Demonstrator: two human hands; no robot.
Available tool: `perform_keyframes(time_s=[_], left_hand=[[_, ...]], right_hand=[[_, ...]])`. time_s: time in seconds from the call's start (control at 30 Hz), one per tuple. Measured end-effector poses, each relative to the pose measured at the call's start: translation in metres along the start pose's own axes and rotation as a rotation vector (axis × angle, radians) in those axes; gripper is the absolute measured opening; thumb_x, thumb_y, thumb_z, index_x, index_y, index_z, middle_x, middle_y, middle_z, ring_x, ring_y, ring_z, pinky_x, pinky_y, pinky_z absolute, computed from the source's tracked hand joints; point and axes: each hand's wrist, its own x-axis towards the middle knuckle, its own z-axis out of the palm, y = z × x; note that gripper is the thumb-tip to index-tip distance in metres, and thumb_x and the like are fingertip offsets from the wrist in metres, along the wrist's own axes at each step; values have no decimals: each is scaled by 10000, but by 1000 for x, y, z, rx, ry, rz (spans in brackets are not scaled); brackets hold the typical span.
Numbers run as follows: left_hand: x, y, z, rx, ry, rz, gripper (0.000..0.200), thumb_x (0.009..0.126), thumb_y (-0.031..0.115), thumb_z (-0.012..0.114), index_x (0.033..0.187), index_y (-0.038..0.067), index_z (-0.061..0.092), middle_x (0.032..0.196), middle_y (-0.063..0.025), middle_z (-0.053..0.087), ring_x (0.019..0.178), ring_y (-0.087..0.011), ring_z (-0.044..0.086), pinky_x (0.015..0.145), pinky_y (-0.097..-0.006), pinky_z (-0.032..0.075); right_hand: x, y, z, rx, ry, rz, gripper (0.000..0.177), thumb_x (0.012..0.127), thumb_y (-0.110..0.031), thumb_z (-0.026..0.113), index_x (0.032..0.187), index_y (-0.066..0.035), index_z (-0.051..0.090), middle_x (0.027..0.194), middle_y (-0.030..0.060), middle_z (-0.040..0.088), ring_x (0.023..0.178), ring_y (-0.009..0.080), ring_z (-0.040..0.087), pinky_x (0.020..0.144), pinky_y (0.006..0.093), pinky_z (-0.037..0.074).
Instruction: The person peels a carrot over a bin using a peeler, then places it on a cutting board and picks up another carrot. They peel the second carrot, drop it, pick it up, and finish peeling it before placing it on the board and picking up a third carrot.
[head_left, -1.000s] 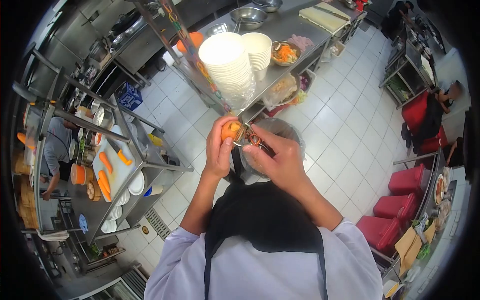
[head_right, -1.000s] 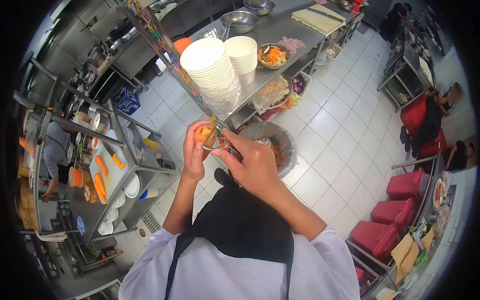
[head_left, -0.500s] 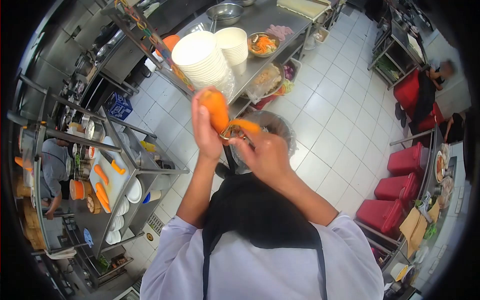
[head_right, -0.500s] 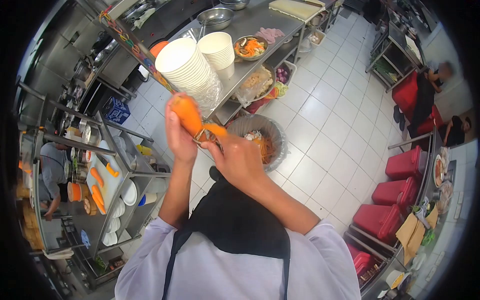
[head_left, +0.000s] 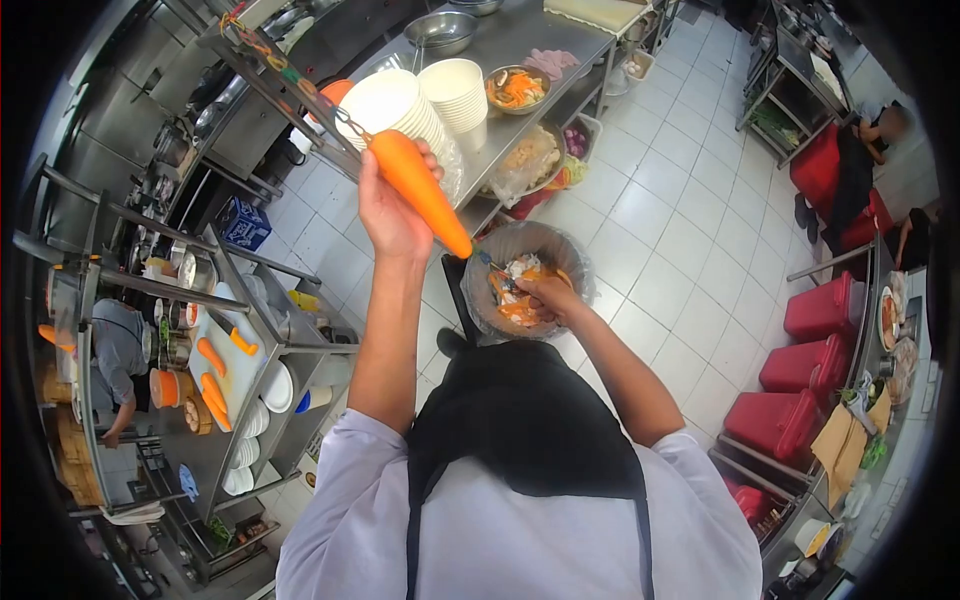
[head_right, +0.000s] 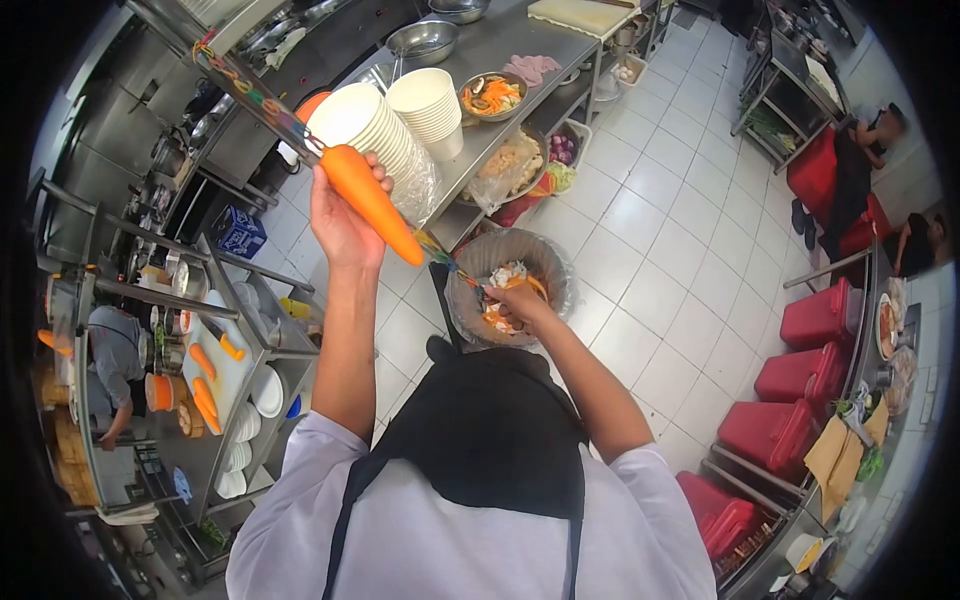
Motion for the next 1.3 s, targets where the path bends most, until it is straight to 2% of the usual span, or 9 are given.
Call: perform_keyframes(time_s=[0.17, 0.27, 0.3, 0.4, 0.6, 0.9, 1.1, 1.2, 1.3], left_hand=[[-17, -14, -16, 50, 45, -81, 482, 1083, 446, 368, 1213, 19, 549, 1065, -158, 636, 901, -223, 599, 789, -343, 507], [-26, -14, -23, 104, 52, -69, 492, 1084, 446, 366, 1241, 17, 547, 1069, -148, 638, 920, -214, 611, 795, -332, 511], [-30, -16, -26, 144, 43, -60, 498, 1084, 447, 365, 1254, 15, 546, 1070, -146, 638, 927, -212, 614, 799, -332, 512], [-40, -20, -30, 292, -7, 1, 506, 1084, 426, 366, 1311, 3, 527, 1073, -134, 638, 946, -198, 613, 826, -320, 506], [-52, -20, -17, 632, -147, 193, 503, 1069, 397, 401, 1322, -25, 506, 1151, -119, 605, 1059, -174, 579, 965, -313, 446], [-60, -14, -6, 634, -193, 261, 502, 1087, 382, 354, 1330, -33, 497, 1199, -122, 589, 1105, -188, 570, 985, -323, 443], [-42, -12, -2, 242, -38, 227, 509, 1098, 417, 336, 1338, 1, 504, 1133, -133, 603, 1018, -198, 573, 911, -335, 464], [-27, -1, 3, 182, 64, 259, 518, 1093, 451, 346, 1319, 18, 517, 1115, -137, 605, 986, -205, 571, 877, -331, 461], [-12, 8, 2, 91, 58, 291, 524, 1091, 474, 350, 1290, 24, 532, 1095, -139, 616, 967, -216, 577, 859, -340, 469]], right_hand=[[-31, -31, 3, -88, -62, -44, 378, 960, -453, 700, 924, -77, 709, 650, -57, 447, 459, 46, 301, 429, 274, 219], [-55, -52, 22, -277, 199, -374, 379, 967, -409, 698, 986, -33, 743, 724, 0, 608, 537, 67, 475, 484, 262, 362], [-77, -67, 40, -307, 292, -587, 421, 960, -361, 711, 1124, 26, 739, 885, 62, 736, 721, 109, 629, 653, 263, 495], [-123, -102, 75, -268, 315, -908, 475, 941, -308, 737, 1248, 50, 680, 993, 95, 771, 877, 129, 671, 805, 279, 525], [-188, -149, 116, -556, 420, -1268, 483, 879, -291, 787, 1203, 55, 696, 899, 216, 744, 725, 232, 727, 694, 339, 544], [-204, -153, 131, -759, 530, -1301, 443, 892, -297, 755, 1169, 46, 707, 818, 233, 704, 657, 341, 688, 622, 404, 531], [-186, -125, 133, -845, 539, -1268, 415, 913, -297, 728, 1170, 27, 697, 789, 221, 694, 690, 373, 688, 620, 441, 530], [-161, -98, 123, -883, 604, -1210, 389, 899, -319, 738, 1124, -3, 720, 798, 224, 696, 727, 397, 689, 642, 463, 535], [-115, -62, 94, -1021, 487, -890, 394, 910, -384, 721, 1061, -21, 748, 794, 225, 702, 767, 394, 701, 684, 479, 535]])
